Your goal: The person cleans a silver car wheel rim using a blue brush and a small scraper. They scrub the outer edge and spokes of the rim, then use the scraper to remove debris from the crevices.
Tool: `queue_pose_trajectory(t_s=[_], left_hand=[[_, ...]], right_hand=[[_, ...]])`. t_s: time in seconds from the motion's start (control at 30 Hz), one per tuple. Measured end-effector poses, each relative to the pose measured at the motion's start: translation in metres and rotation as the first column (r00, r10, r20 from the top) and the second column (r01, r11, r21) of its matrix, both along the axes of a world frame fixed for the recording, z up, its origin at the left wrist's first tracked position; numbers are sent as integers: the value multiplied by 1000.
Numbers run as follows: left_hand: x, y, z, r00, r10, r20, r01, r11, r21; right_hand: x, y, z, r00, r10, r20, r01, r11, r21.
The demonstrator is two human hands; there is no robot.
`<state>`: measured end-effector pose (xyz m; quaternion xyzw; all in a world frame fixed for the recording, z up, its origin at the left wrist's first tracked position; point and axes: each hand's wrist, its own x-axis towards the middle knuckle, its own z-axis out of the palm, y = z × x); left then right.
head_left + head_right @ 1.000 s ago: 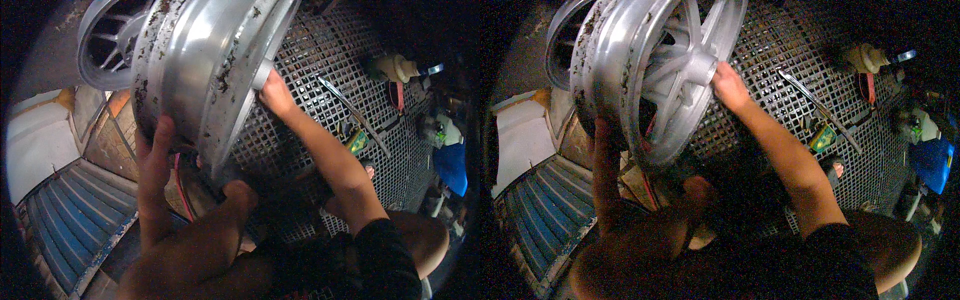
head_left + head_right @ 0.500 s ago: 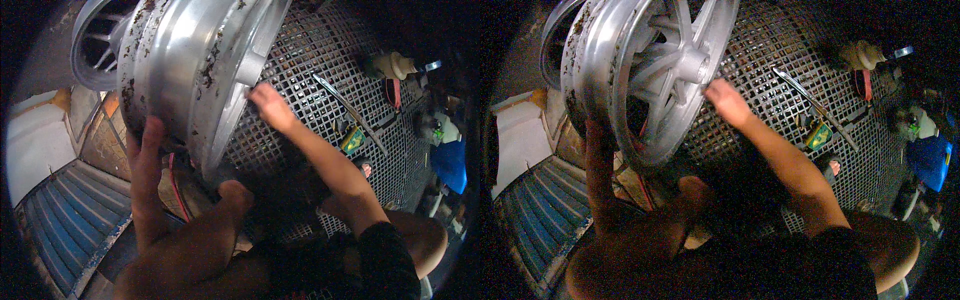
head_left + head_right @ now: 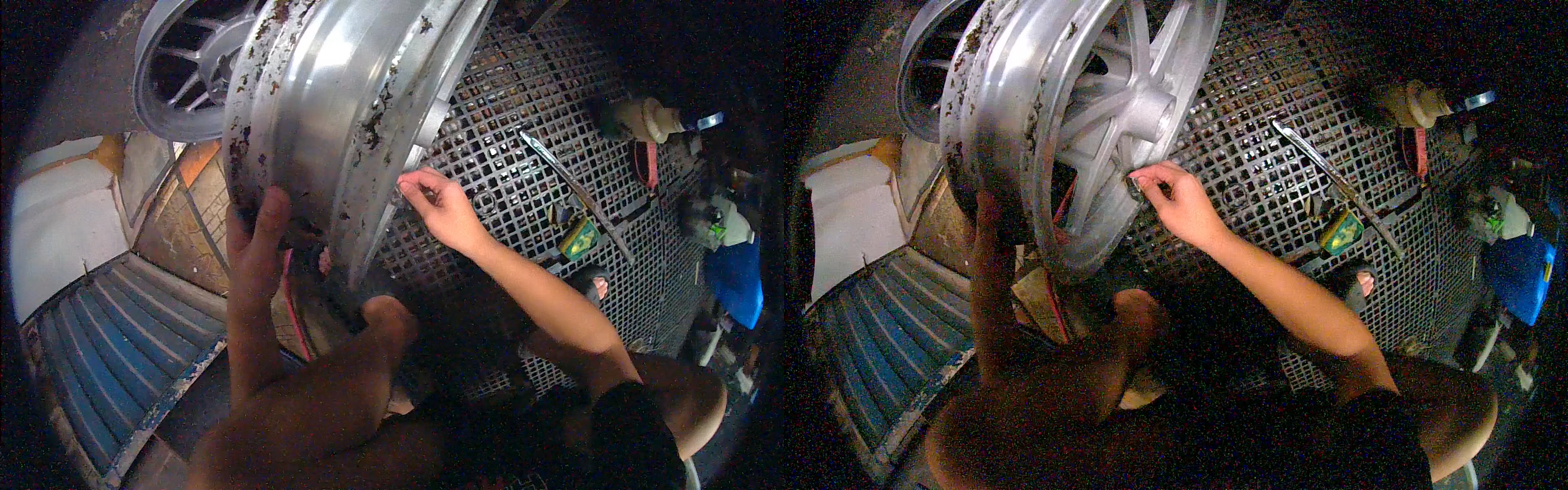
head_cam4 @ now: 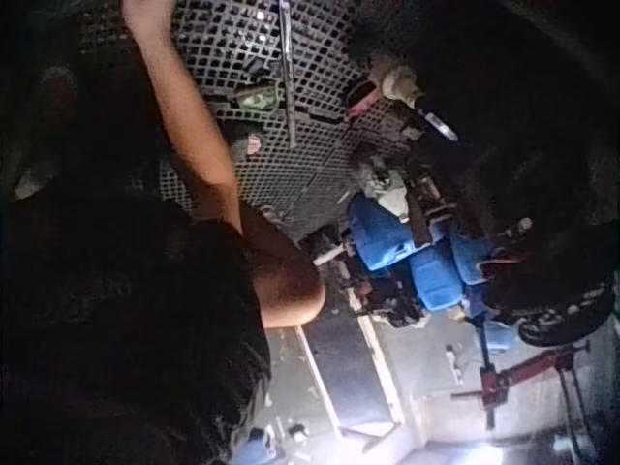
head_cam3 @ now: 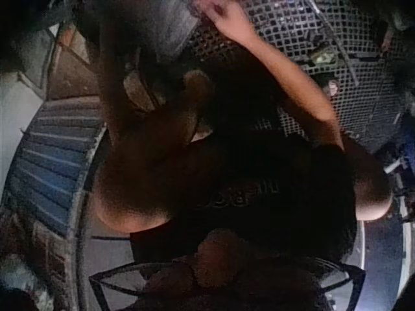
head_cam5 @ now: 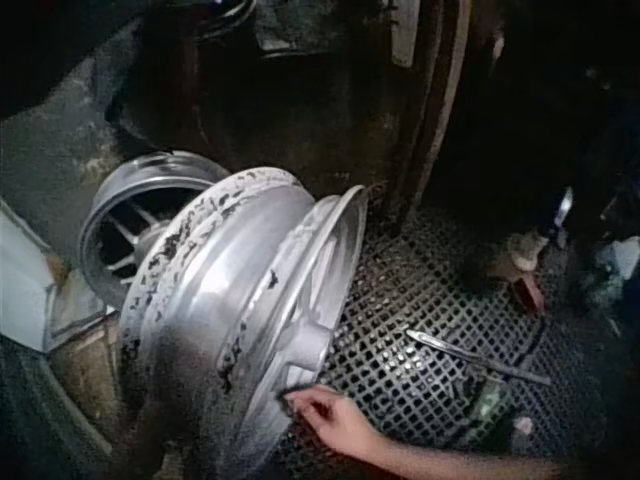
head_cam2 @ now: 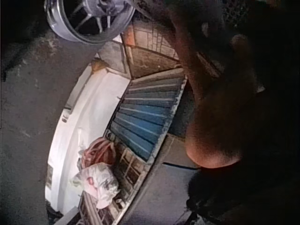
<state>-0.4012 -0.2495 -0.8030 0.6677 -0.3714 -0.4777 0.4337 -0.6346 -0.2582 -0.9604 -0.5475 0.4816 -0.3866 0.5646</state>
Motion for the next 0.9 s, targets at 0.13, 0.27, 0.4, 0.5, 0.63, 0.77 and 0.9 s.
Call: queue_pose_trajectory(t_s=[0.13, 0.27, 0.4, 0.5, 0.63, 0.77, 0.9], left_hand=[[7, -2, -1, 998, -66, 5, 66, 998, -8], [9, -1, -16, 993, -118, 3, 118, 990, -73], [-3, 1, -2, 1000, -14, -6, 14, 999, -50], [-3, -3, -4, 998, -12, -68, 11, 1000, -16], [16, 3, 3, 969, -74, -235, 61, 996, -61], [-9, -3, 4, 999, 12, 46, -10, 999, -42], [5, 0, -8, 999, -39, -19, 38, 998, -53]], right_hand=[[-1, 2, -6, 888, -163, 430, -102, 842, 530], [-2, 11, -33, 894, -206, 398, 34, 916, 399], [14, 18, -5, 938, -292, -188, 299, 954, 9], [28, 19, -9, 909, -382, -168, 373, 924, -86], [58, 58, 9, 971, -151, -187, 112, 973, -203], [22, 45, 3, 976, 76, -202, -163, 874, -459], [19, 34, -28, 961, 15, -277, -168, 828, -536]])
